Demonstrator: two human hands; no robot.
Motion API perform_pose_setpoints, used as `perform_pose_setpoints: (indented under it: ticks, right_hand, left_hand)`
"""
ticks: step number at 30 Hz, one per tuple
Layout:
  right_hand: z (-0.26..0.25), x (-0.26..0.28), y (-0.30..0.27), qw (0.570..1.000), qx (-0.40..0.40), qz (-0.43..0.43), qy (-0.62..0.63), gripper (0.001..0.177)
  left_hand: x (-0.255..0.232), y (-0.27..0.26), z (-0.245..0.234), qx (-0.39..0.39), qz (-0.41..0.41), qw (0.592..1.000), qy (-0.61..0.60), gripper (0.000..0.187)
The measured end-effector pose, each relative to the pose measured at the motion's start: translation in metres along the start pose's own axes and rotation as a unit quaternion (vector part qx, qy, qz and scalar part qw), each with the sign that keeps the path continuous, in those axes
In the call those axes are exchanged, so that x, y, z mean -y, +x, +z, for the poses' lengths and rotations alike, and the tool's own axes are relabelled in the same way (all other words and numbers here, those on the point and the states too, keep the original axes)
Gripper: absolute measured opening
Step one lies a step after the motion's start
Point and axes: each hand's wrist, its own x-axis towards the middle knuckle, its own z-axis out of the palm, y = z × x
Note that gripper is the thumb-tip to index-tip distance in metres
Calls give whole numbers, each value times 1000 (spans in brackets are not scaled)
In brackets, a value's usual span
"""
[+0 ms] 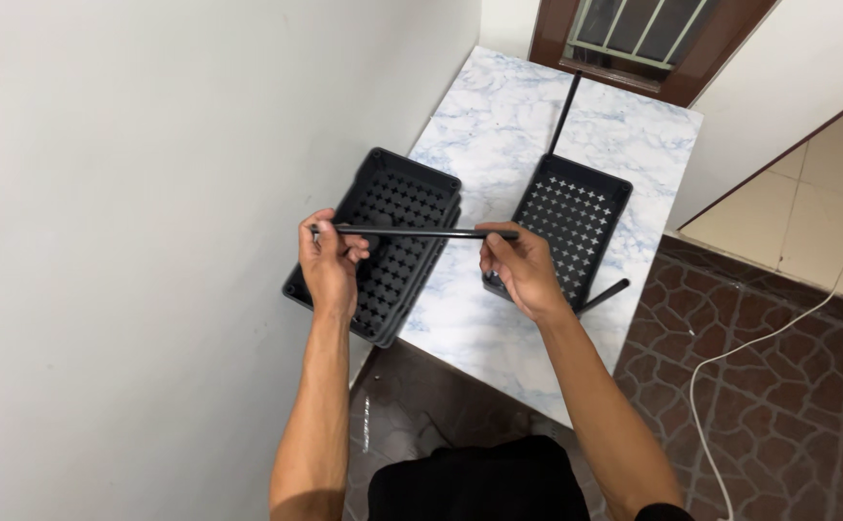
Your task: The person assembles a black plastic tray by inserting four long black rods into corner holes and securing them with small black caps. The tray is handled and rotated on a white marble-patterned table while the rods are attached one by one.
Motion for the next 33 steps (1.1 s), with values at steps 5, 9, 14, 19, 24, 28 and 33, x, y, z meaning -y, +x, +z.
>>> perform_pose_setpoints:
  ticks: [5, 9, 14, 19, 24, 28, 33]
  right_hand:
    - [-17, 45, -2, 1000, -6, 25, 0, 22]
    - [-41, 74, 1, 998, 11, 59, -12, 23]
    - [-81, 95, 21, 993, 65, 78, -66, 25]
    - [-104, 95, 43, 985, 117, 120, -50, 22]
    - [-92, 86, 43, 973, 173, 151, -30, 21]
    - [-74, 80, 36, 961, 231, 154, -5, 20]
    - [-54, 70, 15, 930, 309, 199, 10, 21]
  left_hand:
    - [14, -26, 27, -37, 13, 997, -61, 36]
    - [30, -52, 49, -50, 11, 998, -39, 27]
    - [53, -92, 72, -43, -12, 998, 41, 25]
    - [65, -151, 82, -46, -28, 990, 127, 26]
    - [54, -191, 81, -95, -29, 976, 192, 26]
    - [39, -217, 75, -157, 36, 963, 214, 24]
    - [36, -272, 77, -240, 103, 957, 126, 25]
